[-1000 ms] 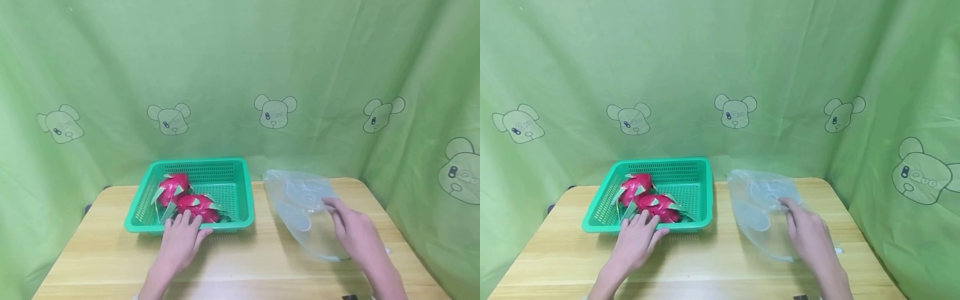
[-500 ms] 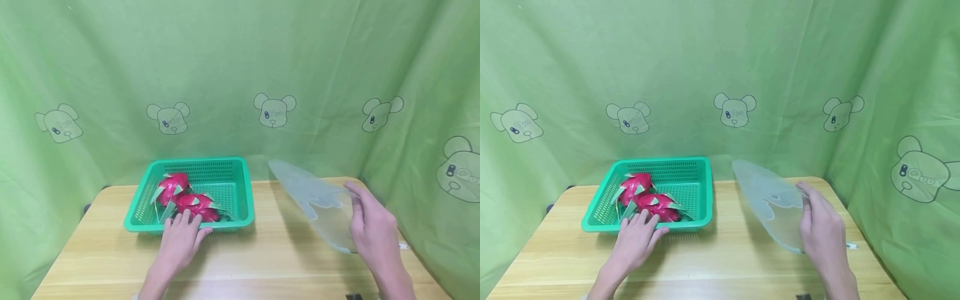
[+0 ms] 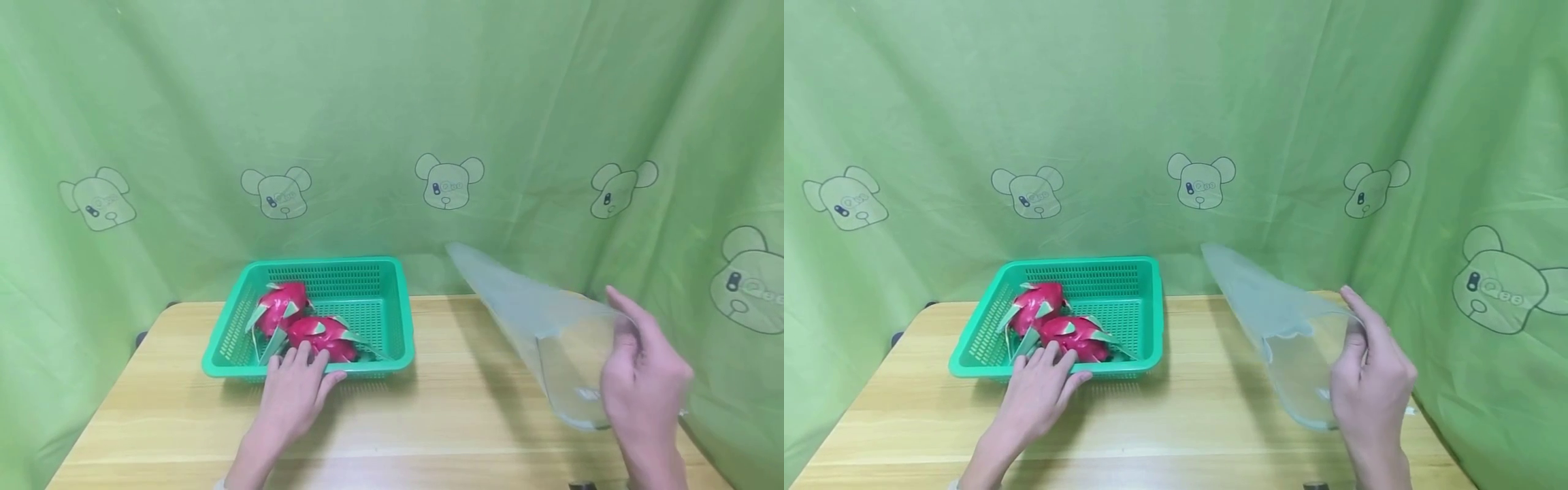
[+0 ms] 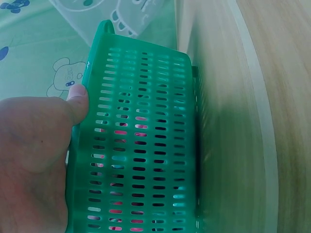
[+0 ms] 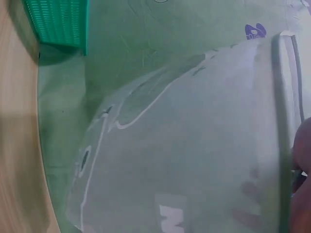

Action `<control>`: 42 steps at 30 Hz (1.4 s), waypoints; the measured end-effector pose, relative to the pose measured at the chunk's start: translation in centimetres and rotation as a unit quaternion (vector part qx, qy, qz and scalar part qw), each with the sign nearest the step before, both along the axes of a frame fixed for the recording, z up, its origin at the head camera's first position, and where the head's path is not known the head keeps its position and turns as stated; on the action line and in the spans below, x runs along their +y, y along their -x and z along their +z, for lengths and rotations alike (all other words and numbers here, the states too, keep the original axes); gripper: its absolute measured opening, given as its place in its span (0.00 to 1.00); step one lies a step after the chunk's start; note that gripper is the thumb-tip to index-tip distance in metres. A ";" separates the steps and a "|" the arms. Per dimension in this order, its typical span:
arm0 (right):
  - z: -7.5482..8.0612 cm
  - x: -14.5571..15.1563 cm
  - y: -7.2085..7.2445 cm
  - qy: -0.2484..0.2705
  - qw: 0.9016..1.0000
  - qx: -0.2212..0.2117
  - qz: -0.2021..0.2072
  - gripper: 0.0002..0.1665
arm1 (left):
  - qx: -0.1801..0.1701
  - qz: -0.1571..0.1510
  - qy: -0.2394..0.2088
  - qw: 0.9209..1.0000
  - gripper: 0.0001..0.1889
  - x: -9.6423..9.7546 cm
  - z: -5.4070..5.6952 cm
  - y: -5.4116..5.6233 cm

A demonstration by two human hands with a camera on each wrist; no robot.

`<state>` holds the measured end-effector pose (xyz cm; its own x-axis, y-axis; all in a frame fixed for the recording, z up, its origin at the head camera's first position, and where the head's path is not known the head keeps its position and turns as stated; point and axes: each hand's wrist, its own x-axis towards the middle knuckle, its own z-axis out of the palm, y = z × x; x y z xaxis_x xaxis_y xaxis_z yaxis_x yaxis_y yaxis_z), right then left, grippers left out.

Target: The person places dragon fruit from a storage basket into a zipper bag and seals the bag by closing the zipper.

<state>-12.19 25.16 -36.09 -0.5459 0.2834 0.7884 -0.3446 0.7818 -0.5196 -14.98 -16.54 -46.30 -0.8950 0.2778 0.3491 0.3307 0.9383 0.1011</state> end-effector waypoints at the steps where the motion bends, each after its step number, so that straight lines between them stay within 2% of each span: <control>1: 0.1 0.1 -0.1 0.022 1.000 -0.005 0.003 0.23 | 0.001 -0.001 0.000 1.000 0.20 0.0 0.0 0.0; 5: 0.5 0.0 -0.4 0.107 0.994 -0.014 0.016 0.25 | 0.004 -0.004 -0.002 1.000 0.20 0.0 0.0 0.0; 8: 1.0 -0.1 -0.8 0.150 0.988 -0.011 0.018 0.25 | -0.001 -0.003 -0.002 1.000 0.20 0.1 -0.1 -0.1; 12: 1.8 -0.2 -1.3 0.212 0.977 0.017 0.016 0.23 | -0.006 -0.003 -0.001 1.000 0.20 0.1 -0.3 -0.2; 15: 2.3 -0.2 -1.4 0.278 0.957 0.075 0.037 0.22 | -0.003 -0.003 0.000 1.000 0.21 0.2 -0.3 -0.3; 18: 2.5 -0.2 -1.5 0.326 0.929 0.152 0.085 0.21 | -0.003 -0.003 0.000 1.000 0.21 0.2 -0.4 -0.4; 20: 2.6 -0.2 -1.5 0.357 0.907 0.190 0.116 0.20 | -0.006 -0.002 -0.001 1.000 0.21 0.2 -0.4 -0.5; 25: 3.0 -0.1 -1.6 0.395 0.893 0.188 0.103 0.18 | -0.009 -0.002 -0.002 1.000 0.22 0.1 -0.5 -0.6; 29: 3.1 -0.1 -1.7 0.370 0.916 0.144 0.058 0.18 | -0.004 -0.005 -0.004 1.000 0.22 0.2 -0.6 -0.5; 32: 3.0 -0.1 -1.8 0.331 0.938 0.098 0.019 0.20 | -0.004 -0.003 -0.006 1.000 0.21 0.3 -0.7 -0.4; 34: 2.8 -0.1 -1.7 0.317 0.945 0.081 0.014 0.20 | -0.008 0.000 -0.006 1.000 0.21 0.4 -0.7 -0.4; 39: 2.4 -0.4 -1.3 0.318 0.946 0.060 0.033 0.21 | -0.015 0.014 -0.006 1.000 0.22 0.4 -0.5 -0.2; 42: 2.3 -0.7 -0.7 0.330 0.940 0.059 0.065 0.22 | -0.008 0.017 -0.011 1.000 0.22 0.1 -0.2 0.1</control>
